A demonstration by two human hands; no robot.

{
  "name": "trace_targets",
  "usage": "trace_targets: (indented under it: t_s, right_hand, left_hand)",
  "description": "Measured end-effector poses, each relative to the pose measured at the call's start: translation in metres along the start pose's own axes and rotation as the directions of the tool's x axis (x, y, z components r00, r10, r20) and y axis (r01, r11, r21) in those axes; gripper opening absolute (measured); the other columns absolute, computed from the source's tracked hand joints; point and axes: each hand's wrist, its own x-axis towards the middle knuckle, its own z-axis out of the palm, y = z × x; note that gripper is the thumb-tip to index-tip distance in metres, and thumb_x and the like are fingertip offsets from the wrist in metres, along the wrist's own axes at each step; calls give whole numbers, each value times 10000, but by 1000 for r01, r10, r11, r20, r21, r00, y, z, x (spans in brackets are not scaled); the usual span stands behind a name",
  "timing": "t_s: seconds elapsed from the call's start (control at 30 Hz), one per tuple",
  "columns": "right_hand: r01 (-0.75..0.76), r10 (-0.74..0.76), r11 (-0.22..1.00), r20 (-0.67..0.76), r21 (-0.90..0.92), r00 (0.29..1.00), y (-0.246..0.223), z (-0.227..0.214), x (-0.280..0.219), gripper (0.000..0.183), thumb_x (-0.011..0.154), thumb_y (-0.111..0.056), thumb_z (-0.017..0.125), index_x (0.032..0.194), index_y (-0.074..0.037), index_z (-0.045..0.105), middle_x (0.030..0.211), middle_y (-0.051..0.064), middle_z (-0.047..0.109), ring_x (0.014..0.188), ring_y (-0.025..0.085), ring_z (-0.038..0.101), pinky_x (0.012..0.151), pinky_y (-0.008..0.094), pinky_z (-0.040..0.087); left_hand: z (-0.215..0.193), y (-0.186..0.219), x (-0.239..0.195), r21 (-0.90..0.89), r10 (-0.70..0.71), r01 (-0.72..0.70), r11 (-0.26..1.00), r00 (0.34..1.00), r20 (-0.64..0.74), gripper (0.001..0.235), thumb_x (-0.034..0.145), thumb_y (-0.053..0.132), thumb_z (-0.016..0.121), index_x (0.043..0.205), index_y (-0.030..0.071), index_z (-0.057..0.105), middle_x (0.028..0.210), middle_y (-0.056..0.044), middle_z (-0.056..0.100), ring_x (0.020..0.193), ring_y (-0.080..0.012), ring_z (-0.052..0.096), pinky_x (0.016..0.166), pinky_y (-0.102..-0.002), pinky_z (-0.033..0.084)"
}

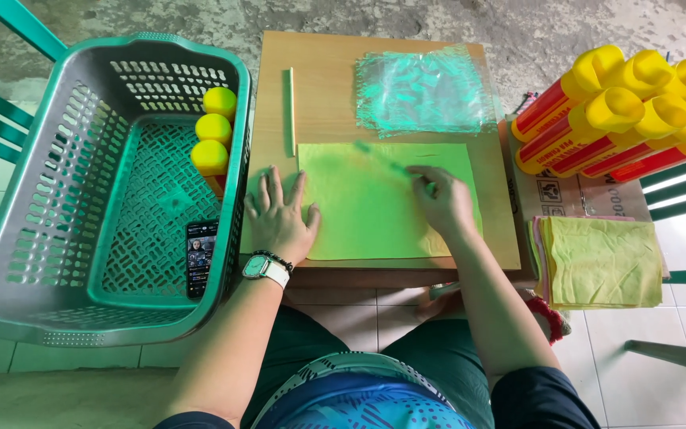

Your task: The person places a sheet of yellow paper on a wooden table and uses a toothbrush to apply a substance to its surface. They then fold the paper in half and continue to brush the folded sheet.

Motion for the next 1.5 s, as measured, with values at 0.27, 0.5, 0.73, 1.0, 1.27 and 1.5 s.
trace_targets:
  t_s: [0.27,0.5,0.73,1.0,1.27,1.5]
  right_hand:
    - [124,-123,992,67,2,990,-18,12,28,262,959,-287,632,1189,-363,730,916,16,692,768,272,657,751,433,552]
    - [212,-229,971,177,110,957,-56,17,38,218,921,-281,670,1118,-298,763,927,44,716,744,280,651,736,440,546]
    - [227,-233,971,91,75,968,-52,24,43,225,936,-311,669,1143,-327,755,910,22,697,800,283,678,741,439,553]
    - [87,-89,995,43,51,995,-29,29,22,298,963,-330,619,1249,-374,692,869,-5,668,736,230,649,741,403,558]
    - [222,-190,968,234,-119,953,-63,21,-20,293,1016,-353,513,1285,-358,629,951,85,681,823,388,709,762,520,584]
    - [338,-278,931,335,-136,900,-62,3,-60,308,1008,-334,492,1287,-375,616,918,59,647,799,390,716,765,509,579]
  left_hand:
    - [-3,2,-1,-2,-5,5,1000,1000,6,614,993,479,351,1575,285,374,1662,-233,212,1537,-406,186,1153,-646,147]
    - [-1,-1,0,-16,1,-1,1000,1000,7,606,996,516,324,1554,289,393,1666,-227,199,1539,-400,185,1157,-649,138]
    - [-3,1,1,-24,-20,21,999,1000,18,610,987,508,351,1556,291,397,1673,-221,182,1541,-404,176,1163,-650,133]
    - [1,-5,4,-69,-5,7,998,1000,27,591,1026,471,353,1592,302,333,1684,-193,154,1557,-380,136,1173,-644,94]
    - [20,-37,37,-282,197,-192,940,980,-10,580,1088,289,318,1649,219,188,1718,-117,147,1579,-334,111,1201,-645,116]
    - [26,-38,37,-65,283,-279,958,957,69,587,1052,234,338,1631,277,246,1697,0,247,1574,-220,159,1198,-622,147]
